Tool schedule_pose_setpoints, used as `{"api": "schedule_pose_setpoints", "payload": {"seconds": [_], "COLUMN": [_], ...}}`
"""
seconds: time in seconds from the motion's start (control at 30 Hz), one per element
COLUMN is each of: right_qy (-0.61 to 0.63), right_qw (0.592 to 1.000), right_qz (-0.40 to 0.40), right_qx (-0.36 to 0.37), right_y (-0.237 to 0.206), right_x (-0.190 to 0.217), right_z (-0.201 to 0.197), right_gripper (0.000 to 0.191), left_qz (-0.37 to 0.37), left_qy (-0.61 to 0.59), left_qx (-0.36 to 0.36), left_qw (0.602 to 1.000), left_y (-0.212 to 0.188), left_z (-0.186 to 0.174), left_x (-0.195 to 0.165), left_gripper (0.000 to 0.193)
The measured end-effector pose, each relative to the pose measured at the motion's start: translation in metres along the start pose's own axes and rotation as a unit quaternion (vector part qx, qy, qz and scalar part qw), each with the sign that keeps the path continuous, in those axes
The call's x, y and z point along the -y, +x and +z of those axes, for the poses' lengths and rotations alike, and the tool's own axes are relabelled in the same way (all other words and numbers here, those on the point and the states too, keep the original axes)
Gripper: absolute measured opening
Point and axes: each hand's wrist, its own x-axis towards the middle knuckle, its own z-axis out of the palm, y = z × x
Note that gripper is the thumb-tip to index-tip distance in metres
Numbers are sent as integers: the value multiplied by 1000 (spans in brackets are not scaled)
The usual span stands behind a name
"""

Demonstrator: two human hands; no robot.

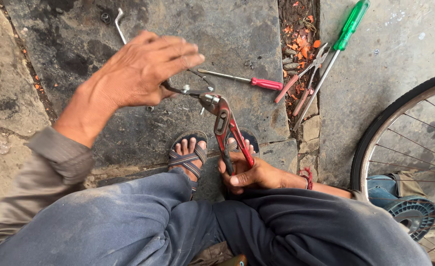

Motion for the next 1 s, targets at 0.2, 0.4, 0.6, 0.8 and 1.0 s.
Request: {"api": "schedule_pose_setpoints", "payload": {"seconds": [0.2,0.4,0.6,0.8,1.0], "right_qy": [-130,-64,-68,-84,-119], "right_qw": [987,995,992,991,989], "right_qz": [68,58,80,94,76], "right_qx": [-59,-47,-64,-52,-38], "right_y": [2,8,11,10,13], "right_x": [-3,-12,-13,-7,-10], "right_z": [-16,-26,-26,-21,-23], "right_gripper": [36,33,35,35,37], "left_qz": [45,25,34,73,56], "left_qy": [169,207,192,187,204], "left_qx": [126,216,313,359,498], "left_qw": [977,954,929,911,841], "left_y": [-11,-14,-13,-4,2], "left_z": [10,23,30,16,10], "left_x": [3,-1,9,6,9], "left_gripper": [74,73,71,76,77]}}
